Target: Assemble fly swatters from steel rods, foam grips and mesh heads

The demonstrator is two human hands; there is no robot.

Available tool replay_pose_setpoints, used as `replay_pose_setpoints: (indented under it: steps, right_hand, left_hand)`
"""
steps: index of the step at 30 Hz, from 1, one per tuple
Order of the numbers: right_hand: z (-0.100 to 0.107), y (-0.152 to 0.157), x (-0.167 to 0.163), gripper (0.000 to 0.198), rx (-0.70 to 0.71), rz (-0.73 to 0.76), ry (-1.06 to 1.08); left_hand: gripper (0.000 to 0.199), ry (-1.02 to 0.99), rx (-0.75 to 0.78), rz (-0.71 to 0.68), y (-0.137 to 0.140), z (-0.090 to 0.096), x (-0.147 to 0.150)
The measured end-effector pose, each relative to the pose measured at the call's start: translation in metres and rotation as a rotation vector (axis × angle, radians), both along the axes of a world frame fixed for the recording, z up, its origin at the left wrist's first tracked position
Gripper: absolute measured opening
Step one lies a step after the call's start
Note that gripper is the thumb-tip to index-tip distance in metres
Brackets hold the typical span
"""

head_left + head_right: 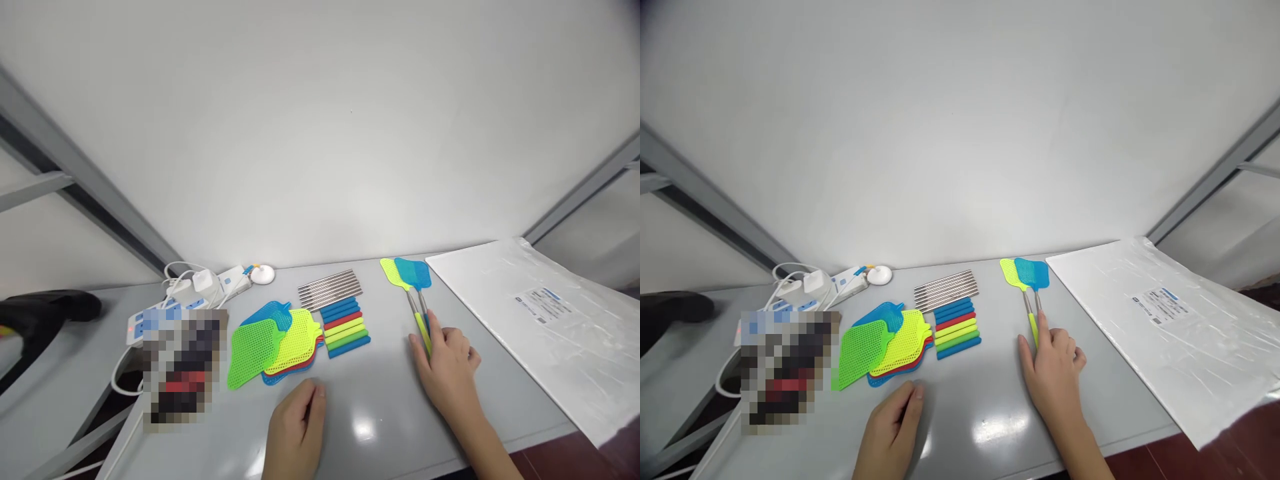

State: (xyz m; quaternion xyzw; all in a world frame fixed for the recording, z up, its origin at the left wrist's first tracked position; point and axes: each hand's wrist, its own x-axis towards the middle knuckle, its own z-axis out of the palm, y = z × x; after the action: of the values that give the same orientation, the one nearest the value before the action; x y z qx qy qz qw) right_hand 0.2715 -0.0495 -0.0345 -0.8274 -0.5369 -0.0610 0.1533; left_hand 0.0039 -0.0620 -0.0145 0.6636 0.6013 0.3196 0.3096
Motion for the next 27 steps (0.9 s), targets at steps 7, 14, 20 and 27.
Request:
replay_pose_setpoints:
  steps: [7, 14, 20, 27]
  right_hand:
    - [0.049, 0.046, -0.028, 0.041, -0.005, 0.592, 0.059]
    - [0.071, 0.153, -0.066, 0.029, -0.138, 0.845, -0.019]
    - [0.056, 0.209, -0.087, 0.026, -0.225, 0.928, -0.059]
    - [0.050, 0.224, -0.095, 0.025, -0.263, 0.991, -0.084]
  left_hand:
    - [0.026, 0.281, 0.084, -0.125, 0.001, 0.007, 0.013]
    - [0.037, 0.491, 0.149, -0.099, 0.005, 0.001, 0.029]
    - [0.023, 0.331, 0.169, -0.125, 0.003, -0.002, 0.022]
    - [0.024, 0.281, 0.142, -0.113, 0.004, -0.006, 0.020]
